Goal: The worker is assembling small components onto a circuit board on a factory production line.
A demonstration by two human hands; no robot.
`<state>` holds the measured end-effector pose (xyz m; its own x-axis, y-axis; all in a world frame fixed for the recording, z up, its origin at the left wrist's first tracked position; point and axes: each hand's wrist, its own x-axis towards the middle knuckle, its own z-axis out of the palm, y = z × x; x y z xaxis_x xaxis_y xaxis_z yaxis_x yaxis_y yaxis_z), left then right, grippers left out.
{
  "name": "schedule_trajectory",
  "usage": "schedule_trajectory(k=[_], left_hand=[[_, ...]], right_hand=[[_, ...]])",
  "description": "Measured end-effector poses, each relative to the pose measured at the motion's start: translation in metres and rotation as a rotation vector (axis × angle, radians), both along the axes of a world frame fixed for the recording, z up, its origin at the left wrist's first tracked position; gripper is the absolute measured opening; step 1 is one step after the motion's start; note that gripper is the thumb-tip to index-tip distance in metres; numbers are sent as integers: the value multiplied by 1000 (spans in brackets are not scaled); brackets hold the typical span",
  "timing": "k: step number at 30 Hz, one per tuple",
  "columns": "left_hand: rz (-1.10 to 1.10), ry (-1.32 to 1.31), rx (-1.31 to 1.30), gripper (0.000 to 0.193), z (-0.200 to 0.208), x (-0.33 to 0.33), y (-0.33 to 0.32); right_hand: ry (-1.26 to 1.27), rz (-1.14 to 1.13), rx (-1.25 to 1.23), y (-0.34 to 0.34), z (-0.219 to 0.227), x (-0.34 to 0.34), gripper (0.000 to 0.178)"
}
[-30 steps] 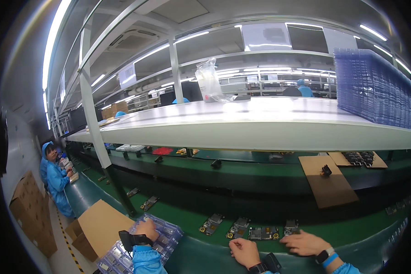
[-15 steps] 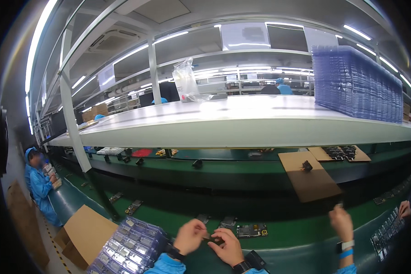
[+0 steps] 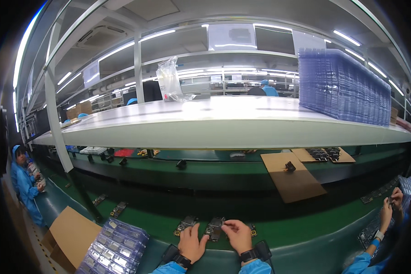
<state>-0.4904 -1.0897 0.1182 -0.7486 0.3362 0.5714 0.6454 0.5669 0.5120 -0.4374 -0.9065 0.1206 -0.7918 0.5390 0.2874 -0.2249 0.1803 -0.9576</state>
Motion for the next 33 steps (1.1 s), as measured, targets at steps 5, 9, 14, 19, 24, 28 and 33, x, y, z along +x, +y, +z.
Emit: schedule_trajectory(k=[5, 9, 14, 19, 24, 28, 33], left_hand=[[155, -86, -324, 69, 7, -1, 16], [71, -130, -189, 63, -6, -10, 18], [28, -98, 118, 38, -22, -33, 14], [-236, -481, 803, 19, -5, -43, -4], [-304, -502, 865, 20, 68, -9, -14], [-462, -724, 1057, 18, 120, 42, -19], [-676, -589, 1014, 22, 130, 64, -30]], right_hand=[[60, -24, -254, 19, -3, 1, 21], [24, 7, -244, 12, -3, -2, 20], [85, 51, -116, 2, 11, -2, 21], [120, 10, 219, -4, 49, 15, 19], [254, 147, 315, -24, 85, 34, 24], [427, 56, 904, -45, 133, 55, 32], [530, 3, 984, -56, 151, 69, 33]])
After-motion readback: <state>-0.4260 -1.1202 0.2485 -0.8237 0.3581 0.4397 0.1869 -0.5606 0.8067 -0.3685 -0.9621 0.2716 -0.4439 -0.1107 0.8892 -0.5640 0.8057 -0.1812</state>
